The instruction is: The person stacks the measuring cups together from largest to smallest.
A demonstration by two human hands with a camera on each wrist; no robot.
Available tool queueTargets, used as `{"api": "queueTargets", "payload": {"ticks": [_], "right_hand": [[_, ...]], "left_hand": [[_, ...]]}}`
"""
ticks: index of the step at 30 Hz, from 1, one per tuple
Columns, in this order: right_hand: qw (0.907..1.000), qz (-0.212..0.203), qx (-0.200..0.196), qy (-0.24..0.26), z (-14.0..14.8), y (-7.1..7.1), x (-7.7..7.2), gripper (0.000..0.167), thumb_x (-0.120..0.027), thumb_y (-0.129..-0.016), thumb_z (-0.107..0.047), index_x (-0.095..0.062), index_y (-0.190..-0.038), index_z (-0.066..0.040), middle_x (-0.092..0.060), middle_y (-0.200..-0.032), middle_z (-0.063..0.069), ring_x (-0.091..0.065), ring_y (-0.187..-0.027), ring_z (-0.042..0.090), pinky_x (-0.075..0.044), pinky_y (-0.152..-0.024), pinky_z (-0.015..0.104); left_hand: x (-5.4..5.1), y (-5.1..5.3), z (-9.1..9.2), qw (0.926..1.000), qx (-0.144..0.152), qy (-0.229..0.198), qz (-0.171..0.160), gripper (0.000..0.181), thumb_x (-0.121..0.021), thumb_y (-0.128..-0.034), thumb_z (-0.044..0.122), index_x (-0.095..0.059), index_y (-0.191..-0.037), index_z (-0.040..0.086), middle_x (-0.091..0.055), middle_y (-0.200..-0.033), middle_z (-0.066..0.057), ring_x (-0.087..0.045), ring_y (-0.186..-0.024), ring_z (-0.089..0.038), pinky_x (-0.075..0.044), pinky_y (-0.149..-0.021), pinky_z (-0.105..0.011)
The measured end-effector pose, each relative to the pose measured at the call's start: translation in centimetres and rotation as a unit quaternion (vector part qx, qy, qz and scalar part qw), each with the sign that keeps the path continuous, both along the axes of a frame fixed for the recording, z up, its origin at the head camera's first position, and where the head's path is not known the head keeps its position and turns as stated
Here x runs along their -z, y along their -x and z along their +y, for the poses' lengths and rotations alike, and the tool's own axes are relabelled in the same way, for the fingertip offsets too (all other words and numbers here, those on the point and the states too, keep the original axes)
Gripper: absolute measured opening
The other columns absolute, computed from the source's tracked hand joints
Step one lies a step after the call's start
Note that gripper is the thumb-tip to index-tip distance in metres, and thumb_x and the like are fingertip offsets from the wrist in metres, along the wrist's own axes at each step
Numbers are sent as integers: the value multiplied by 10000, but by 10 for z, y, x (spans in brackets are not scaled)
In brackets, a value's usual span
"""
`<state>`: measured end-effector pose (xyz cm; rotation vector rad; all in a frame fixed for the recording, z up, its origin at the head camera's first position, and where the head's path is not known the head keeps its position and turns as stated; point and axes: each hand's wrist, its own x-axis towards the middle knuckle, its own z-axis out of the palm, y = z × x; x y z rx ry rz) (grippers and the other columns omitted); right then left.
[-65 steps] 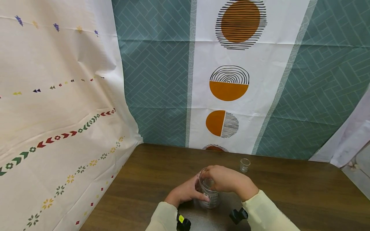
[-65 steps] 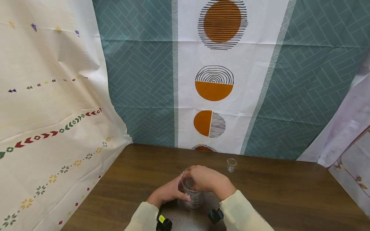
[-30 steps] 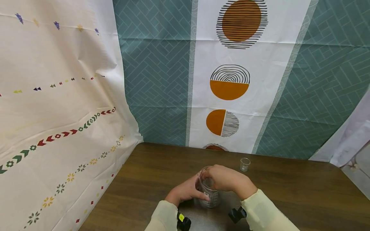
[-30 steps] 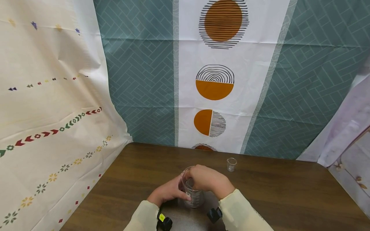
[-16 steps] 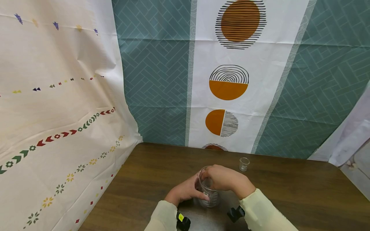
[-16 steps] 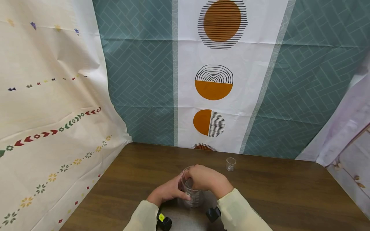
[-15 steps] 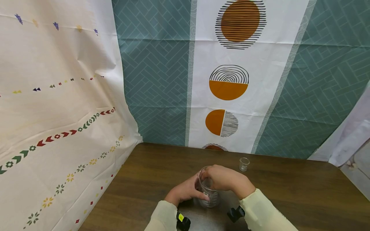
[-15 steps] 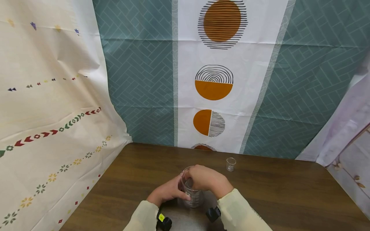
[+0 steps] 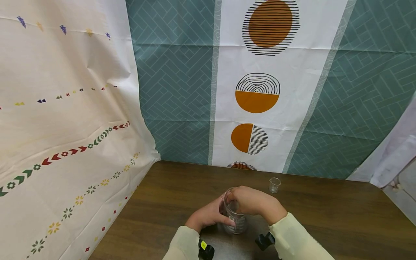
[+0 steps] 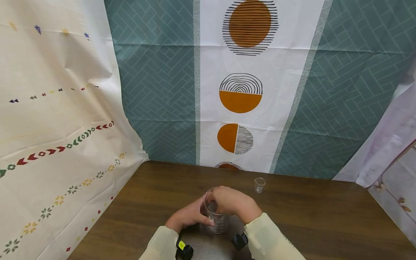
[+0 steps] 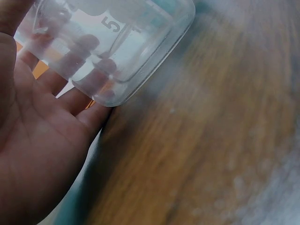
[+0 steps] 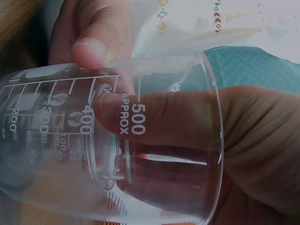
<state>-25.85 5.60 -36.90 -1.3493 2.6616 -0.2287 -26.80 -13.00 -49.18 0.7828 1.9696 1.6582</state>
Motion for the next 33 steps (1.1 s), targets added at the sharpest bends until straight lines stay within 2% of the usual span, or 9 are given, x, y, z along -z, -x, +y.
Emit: {"api": "queueTargets", "payload": {"ticks": [7,14,24,33], "right_hand": [[10000,-3,-12,-31,0,-1,0,277,-786,-754,-42,-730,-1011,-128,-689,-1031,-18,-649,-969,168,-551,-833,286],[10000,27,-31,-41,0,0,0,278,-792,-751,-48,-732,-1011,-127,-691,-1034,-22,-646,-967,147,-551,-820,271],[10000,57,-34,-45,-1,-1,0,277,-806,-737,-54,-738,-992,-136,-696,-1028,-31,-641,-972,137,-549,-833,271],[9999,87,-47,-77,-1,-1,-1,276,-811,-735,-57,-740,-990,-137,-698,-1030,-33,-636,-975,127,-545,-853,277]], "left_hand": [[0,-1,0,10000,-32,35,-20,953,-776,-830,251,-135,-1524,382,-287,-1544,102,-385,-1360,-132,-359,-1127,-356],[0,0,0,9999,83,-76,41,931,-766,-840,241,-145,-1522,373,-301,-1533,94,-399,-1347,-129,-379,-1107,-319],[-1,0,0,10000,54,-58,21,925,-772,-834,240,-161,-1517,367,-314,-1526,91,-397,-1347,-129,-379,-1103,-309],[-1,-1,0,10000,61,-24,12,929,-766,-839,234,-150,-1521,365,-287,-1547,97,-369,-1373,-131,-362,-1123,-340]]}}
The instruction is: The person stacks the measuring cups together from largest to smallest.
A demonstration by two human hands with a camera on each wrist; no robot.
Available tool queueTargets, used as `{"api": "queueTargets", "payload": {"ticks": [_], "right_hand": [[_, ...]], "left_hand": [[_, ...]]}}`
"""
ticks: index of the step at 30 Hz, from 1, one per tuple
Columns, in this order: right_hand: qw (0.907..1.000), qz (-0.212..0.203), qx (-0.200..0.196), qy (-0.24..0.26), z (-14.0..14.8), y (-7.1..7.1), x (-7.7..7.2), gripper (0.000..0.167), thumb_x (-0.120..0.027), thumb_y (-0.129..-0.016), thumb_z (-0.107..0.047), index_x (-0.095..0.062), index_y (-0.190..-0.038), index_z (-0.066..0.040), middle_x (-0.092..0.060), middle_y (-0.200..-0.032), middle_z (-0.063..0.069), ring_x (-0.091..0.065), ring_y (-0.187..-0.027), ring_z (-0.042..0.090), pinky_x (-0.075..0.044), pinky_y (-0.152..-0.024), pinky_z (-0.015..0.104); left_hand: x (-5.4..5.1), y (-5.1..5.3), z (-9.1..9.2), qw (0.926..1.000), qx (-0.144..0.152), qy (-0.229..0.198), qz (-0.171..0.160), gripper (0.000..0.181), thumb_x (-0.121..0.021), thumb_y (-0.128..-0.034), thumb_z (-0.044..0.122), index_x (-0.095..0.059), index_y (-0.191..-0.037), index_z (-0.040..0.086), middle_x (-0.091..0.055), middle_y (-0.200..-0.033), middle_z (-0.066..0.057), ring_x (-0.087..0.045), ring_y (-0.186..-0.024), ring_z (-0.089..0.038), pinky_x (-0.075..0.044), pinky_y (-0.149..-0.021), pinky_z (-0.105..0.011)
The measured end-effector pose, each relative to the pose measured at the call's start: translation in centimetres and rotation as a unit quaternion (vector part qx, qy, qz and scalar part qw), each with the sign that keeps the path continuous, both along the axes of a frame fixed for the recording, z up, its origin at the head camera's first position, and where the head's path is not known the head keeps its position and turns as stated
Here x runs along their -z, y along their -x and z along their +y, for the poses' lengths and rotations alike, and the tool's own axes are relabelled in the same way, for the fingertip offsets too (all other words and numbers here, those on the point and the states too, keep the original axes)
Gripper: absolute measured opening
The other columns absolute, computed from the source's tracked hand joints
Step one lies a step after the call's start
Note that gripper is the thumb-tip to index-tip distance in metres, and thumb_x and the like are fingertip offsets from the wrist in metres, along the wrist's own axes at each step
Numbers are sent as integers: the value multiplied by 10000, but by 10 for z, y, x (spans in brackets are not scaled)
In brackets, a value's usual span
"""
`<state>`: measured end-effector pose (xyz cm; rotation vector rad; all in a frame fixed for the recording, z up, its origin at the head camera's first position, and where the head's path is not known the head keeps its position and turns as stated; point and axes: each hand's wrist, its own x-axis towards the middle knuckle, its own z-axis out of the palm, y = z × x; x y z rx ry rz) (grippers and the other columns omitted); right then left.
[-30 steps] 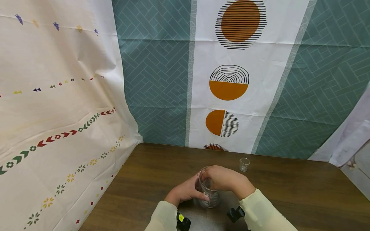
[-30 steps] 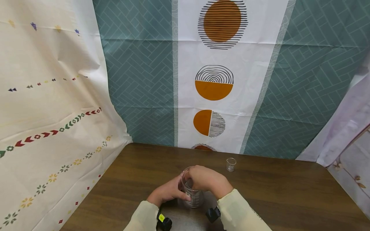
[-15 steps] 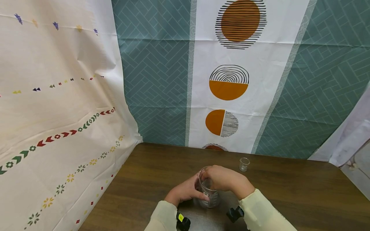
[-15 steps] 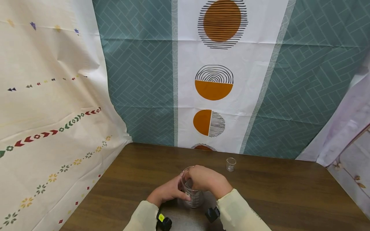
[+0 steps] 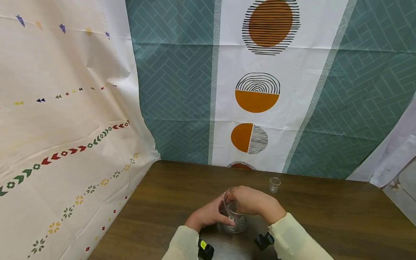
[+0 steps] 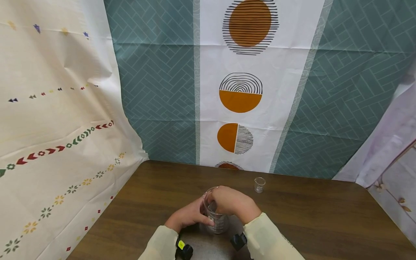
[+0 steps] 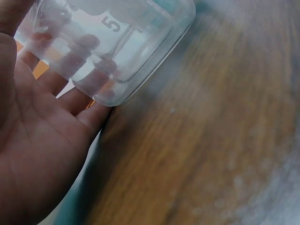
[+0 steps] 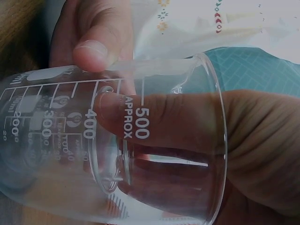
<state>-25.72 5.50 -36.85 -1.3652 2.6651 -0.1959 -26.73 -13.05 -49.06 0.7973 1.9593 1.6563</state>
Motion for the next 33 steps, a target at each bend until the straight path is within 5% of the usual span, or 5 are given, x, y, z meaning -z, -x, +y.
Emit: {"api": "queueTargets", "payload": {"ticks": [33], "right_hand": [[9999,-125,40,-4,-1,3,4,267,-803,-747,-64,-741,-989,-161,-698,-1003,-44,-646,-939,139,-550,-838,277]], "left_hand": [[1,0,0,10000,-6,28,45,899,-774,-830,278,-190,-1502,398,-323,-1521,125,-408,-1347,-116,-393,-1093,-295]]}}
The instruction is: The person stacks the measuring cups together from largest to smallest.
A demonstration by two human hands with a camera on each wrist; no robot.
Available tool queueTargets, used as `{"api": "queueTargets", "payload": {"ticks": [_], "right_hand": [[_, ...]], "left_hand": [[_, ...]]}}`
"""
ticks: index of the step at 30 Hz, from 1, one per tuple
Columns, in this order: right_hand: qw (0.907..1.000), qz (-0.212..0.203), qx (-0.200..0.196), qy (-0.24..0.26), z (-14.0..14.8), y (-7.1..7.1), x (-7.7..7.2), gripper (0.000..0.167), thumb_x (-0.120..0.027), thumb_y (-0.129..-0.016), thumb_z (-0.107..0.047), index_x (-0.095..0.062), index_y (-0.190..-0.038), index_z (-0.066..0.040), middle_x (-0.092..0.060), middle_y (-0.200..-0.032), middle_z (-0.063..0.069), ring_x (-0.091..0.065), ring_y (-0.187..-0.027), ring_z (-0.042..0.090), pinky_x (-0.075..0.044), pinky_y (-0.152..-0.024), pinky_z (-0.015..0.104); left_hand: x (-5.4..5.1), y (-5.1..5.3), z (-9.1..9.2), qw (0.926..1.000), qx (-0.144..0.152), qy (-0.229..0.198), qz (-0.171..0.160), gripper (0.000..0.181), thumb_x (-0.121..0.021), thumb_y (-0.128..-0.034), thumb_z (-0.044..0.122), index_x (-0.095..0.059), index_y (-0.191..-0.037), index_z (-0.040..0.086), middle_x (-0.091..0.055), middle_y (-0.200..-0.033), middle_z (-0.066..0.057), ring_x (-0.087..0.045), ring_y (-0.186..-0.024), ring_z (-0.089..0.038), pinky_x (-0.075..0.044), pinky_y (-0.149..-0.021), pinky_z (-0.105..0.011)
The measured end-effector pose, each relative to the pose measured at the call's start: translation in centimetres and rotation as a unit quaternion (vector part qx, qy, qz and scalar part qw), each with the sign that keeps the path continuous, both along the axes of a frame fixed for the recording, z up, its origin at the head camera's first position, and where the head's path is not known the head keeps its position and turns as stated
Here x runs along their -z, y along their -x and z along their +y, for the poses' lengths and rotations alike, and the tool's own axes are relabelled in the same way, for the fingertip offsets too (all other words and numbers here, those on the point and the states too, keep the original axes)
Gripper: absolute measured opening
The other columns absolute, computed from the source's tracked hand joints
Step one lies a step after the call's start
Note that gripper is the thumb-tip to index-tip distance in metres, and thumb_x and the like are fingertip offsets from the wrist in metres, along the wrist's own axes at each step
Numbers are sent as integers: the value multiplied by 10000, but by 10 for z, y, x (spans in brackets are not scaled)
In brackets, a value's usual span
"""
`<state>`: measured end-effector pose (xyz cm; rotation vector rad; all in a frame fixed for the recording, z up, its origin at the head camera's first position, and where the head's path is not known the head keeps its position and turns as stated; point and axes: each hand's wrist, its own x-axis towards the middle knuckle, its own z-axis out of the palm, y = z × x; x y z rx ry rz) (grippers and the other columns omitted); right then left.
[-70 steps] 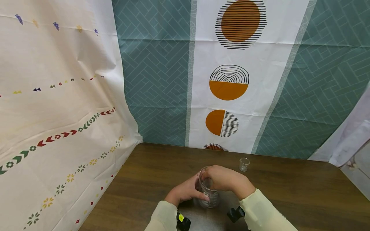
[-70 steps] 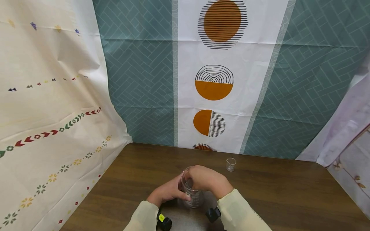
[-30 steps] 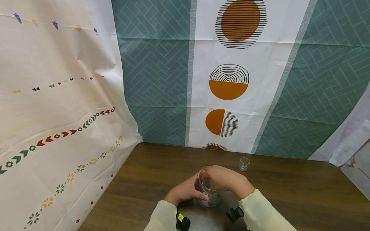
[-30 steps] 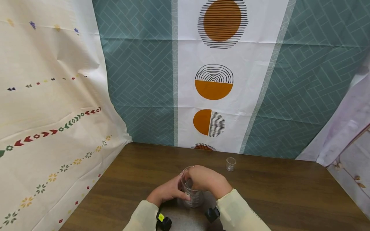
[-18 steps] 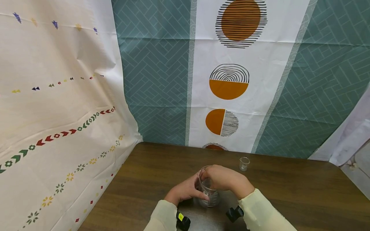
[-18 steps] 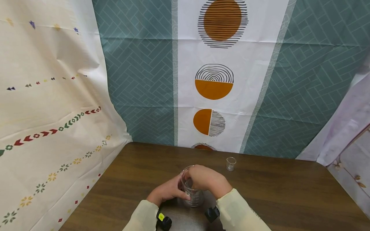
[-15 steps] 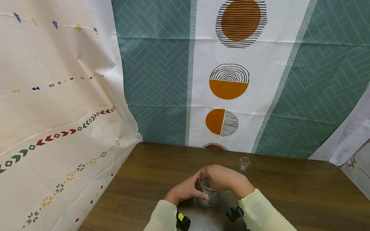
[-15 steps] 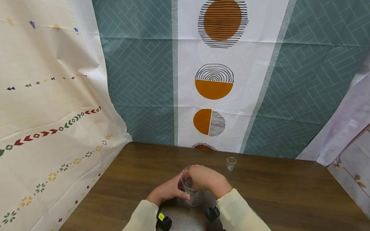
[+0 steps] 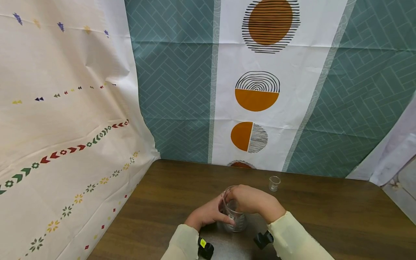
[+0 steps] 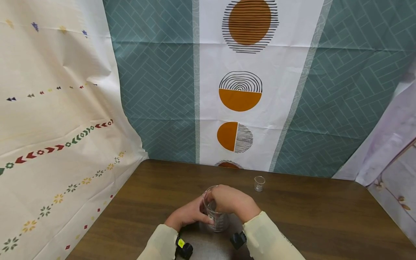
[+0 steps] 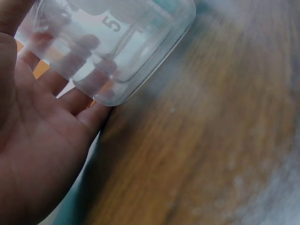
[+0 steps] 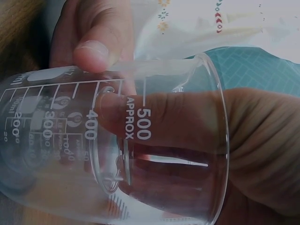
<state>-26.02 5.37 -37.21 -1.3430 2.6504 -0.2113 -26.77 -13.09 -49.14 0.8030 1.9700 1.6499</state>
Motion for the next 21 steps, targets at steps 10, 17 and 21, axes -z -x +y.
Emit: {"api": "queueTargets", "payload": {"ticks": [10,17,21], "right_hand": [[9999,48,-89,21,0,1,1,262,-798,-748,-53,-741,-985,-150,-700,-996,-40,-646,-930,129,-549,-826,265],[10000,18,-65,57,1,0,0,266,-794,-750,-44,-740,-991,-145,-700,-1003,-32,-647,-935,141,-550,-825,268],[10000,32,-72,59,1,-1,-1,265,-791,-752,-43,-739,-990,-147,-701,-1007,-30,-648,-941,147,-549,-834,275]], "left_hand": [[-1,-1,0,10000,-30,-9,-33,918,-773,-833,232,-175,-1513,383,-308,-1541,119,-373,-1380,-115,-364,-1120,-317],[-2,-2,0,10000,-14,-10,-6,907,-771,-834,228,-185,-1507,392,-318,-1533,120,-384,-1373,-118,-371,-1114,-315],[-3,-2,0,10000,-44,86,7,914,-772,-832,257,-174,-1510,392,-307,-1538,106,-384,-1374,-133,-374,-1116,-340]]}}
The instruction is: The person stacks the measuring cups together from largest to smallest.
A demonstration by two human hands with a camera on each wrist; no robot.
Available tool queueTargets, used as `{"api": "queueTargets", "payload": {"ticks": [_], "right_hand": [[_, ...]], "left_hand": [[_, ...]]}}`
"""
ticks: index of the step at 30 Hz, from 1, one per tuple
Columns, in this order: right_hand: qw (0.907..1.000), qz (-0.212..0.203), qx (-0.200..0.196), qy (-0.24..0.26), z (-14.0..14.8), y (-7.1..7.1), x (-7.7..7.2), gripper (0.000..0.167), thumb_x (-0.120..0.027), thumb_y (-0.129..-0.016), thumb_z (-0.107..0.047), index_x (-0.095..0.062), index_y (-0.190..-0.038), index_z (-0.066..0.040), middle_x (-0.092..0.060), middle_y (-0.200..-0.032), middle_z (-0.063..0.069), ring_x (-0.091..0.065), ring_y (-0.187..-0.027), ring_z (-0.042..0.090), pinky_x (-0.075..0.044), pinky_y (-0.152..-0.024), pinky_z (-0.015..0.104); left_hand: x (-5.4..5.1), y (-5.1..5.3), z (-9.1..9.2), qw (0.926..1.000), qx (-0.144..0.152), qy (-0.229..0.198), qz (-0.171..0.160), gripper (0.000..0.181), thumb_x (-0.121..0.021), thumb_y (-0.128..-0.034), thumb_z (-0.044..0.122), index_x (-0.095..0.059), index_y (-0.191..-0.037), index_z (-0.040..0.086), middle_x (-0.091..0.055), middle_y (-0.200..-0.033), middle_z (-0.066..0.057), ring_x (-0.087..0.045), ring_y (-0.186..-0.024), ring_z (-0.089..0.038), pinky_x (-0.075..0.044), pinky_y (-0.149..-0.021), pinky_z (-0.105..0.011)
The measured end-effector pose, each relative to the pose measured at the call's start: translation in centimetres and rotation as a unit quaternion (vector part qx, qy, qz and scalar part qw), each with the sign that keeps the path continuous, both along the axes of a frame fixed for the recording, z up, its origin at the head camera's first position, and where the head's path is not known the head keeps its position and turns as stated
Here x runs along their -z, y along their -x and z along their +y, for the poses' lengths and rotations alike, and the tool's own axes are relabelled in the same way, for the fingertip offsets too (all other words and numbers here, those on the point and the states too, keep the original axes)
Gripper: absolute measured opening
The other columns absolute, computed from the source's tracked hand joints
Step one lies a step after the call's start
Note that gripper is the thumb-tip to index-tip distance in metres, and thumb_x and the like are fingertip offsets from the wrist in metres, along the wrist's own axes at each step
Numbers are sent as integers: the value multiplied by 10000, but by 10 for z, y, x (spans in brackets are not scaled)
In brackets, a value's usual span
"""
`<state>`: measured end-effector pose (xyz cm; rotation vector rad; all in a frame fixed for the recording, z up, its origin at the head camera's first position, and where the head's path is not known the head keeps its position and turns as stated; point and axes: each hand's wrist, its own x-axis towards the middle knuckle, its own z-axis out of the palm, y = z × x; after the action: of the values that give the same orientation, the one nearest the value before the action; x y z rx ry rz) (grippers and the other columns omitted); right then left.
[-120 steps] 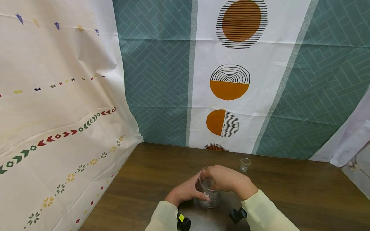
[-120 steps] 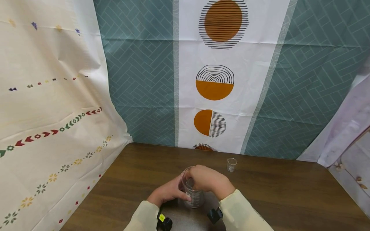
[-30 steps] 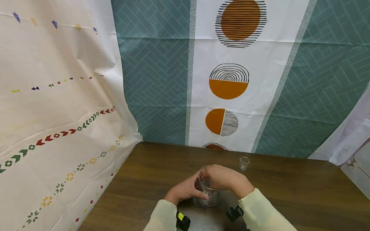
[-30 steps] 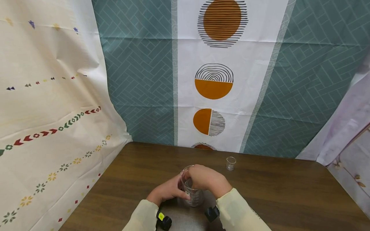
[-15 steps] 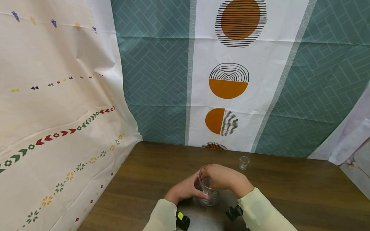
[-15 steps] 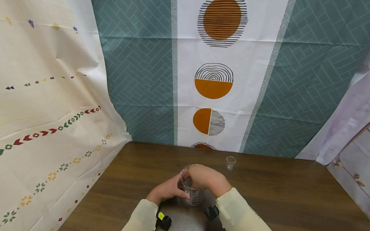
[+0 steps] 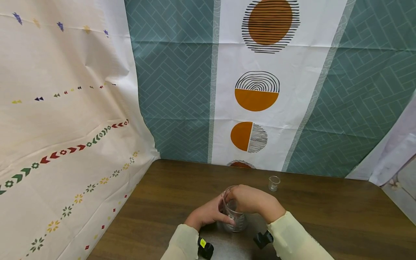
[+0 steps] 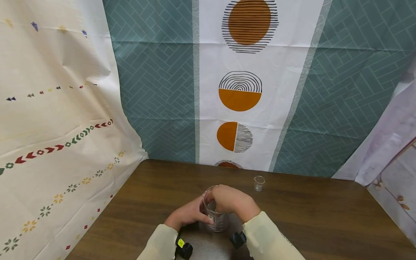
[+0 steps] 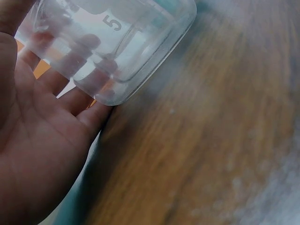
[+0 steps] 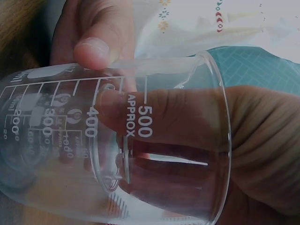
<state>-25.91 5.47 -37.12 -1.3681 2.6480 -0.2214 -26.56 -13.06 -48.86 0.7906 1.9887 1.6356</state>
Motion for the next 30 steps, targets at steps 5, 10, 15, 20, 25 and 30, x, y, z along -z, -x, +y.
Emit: {"api": "queueTargets", "payload": {"ticks": [5,10,15,20,25,30], "right_hand": [[10000,10,-16,-12,0,0,0,266,-793,-749,-44,-741,-985,-153,-701,-1008,-32,-646,-943,145,-548,-839,278],[10000,52,-80,14,0,0,0,261,-791,-748,-39,-739,-979,-149,-701,-991,-32,-646,-925,141,-547,-826,265],[9999,106,-118,7,0,0,0,257,-794,-745,-42,-739,-973,-146,-701,-982,-36,-642,-922,132,-544,-832,264],[9998,122,-128,4,0,0,0,257,-795,-742,-45,-739,-970,-147,-701,-983,-40,-642,-932,131,-543,-838,268],[9998,122,-130,-9,0,1,1,252,-793,-745,-46,-739,-966,-153,-702,-982,-43,-641,-930,131,-541,-839,269],[9999,84,-110,3,0,1,1,253,-791,-747,-43,-741,-967,-158,-702,-979,-46,-639,-924,126,-542,-834,268]], "left_hand": [[2,2,0,10000,-7,36,9,918,-776,-827,277,-174,-1510,393,-306,-1536,109,-395,-1361,-124,-381,-1109,-328],[3,2,0,10000,55,-53,-15,911,-777,-827,278,-180,-1503,407,-314,-1524,119,-422,-1337,-121,-393,-1097,-312],[2,2,0,9999,101,-103,0,898,-774,-830,278,-187,-1495,423,-325,-1512,127,-438,-1320,-117,-400,-1087,-294],[2,2,0,9999,71,-105,45,909,-777,-829,267,-183,-1502,412,-300,-1533,131,-400,-1355,-120,-378,-1108,-310],[2,1,0,10000,-1,-61,35,917,-779,-825,278,-178,-1505,413,-288,-1543,146,-369,-1384,-119,-357,-1127,-333],[2,1,0,10000,-32,-43,-1,918,-782,-822,287,-180,-1501,424,-281,-1546,169,-354,-1397,-105,-344,-1137,-337]]}}
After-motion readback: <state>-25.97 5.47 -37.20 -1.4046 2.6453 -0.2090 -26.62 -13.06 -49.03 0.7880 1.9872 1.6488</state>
